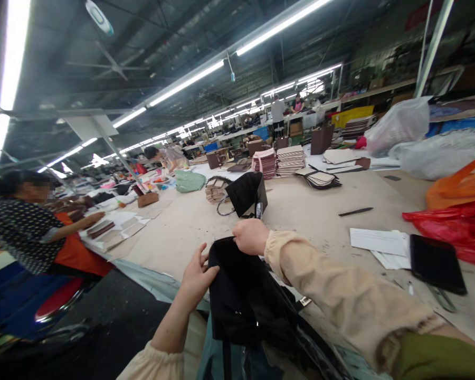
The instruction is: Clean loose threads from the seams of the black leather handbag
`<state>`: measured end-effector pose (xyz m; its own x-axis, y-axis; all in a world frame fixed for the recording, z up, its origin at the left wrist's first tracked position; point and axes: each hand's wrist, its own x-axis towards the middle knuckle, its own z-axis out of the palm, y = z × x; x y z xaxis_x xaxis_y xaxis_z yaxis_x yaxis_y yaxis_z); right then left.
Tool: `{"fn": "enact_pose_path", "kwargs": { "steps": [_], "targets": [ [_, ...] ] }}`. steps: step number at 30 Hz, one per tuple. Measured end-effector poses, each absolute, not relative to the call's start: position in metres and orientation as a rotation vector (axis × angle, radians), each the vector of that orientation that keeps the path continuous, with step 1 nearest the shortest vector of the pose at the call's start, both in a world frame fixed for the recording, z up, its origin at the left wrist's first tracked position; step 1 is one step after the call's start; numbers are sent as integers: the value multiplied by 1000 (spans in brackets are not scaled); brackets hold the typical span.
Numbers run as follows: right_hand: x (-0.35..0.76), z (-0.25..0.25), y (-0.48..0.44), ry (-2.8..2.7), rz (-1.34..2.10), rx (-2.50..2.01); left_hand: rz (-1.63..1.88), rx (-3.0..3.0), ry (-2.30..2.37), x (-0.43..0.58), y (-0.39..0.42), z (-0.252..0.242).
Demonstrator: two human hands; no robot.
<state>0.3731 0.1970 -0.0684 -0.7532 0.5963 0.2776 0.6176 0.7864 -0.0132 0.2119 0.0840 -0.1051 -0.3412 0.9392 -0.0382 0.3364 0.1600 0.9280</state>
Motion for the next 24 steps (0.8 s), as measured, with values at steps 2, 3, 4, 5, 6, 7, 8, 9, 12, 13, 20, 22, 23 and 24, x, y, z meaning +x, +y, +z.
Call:
{"fn": "enact_pose_path", "kwargs": {
  "steps": [2, 3, 4, 5, 6, 7, 8, 9, 12, 13, 20, 22, 23, 24],
  "targets": [
    [376, -68, 195, -2717, -131, -936, 1204, 1290, 1780, 211, 82, -109],
    [378, -68, 194, -2721, -139, -934, 1218, 1333, 1774, 212, 82, -111],
    [380, -67, 194, -2724, -147, -933, 1224, 1370, 1771, 215, 82, -114],
    [382, -67, 194, -2728, -155, -935, 1224, 1396, 1773, 218, 82, -116],
    [384, -67, 195, -2730, -163, -940, 1218, 1417, 1782, 221, 82, -117],
    [386, -67, 195, -2732, -171, -948, 1204, 1439, 1800, 225, 82, -118],
    [387, -67, 196, -2734, -179, -956, 1184, 1468, 1827, 229, 82, -118],
    [389, -67, 197, -2736, -186, -964, 1162, 1503, 1857, 232, 82, -118],
    [392, -67, 198, -2738, -201, -986, 1117, 1608, 1922, 237, 85, -113],
    [393, -67, 199, -2737, -203, -991, 1108, 1625, 1935, 238, 87, -111],
    [396, -70, 202, -2713, -172, -948, 1067, 1669, 1968, 230, 119, -102],
    [397, -72, 203, -2708, -147, -923, 1044, 1707, 1932, 227, 129, -103],
    [398, -73, 204, -2706, -133, -913, 1032, 1725, 1911, 226, 133, -103],
    [399, -74, 205, -2704, -118, -906, 1021, 1738, 1888, 226, 136, -104]
  ]
}}
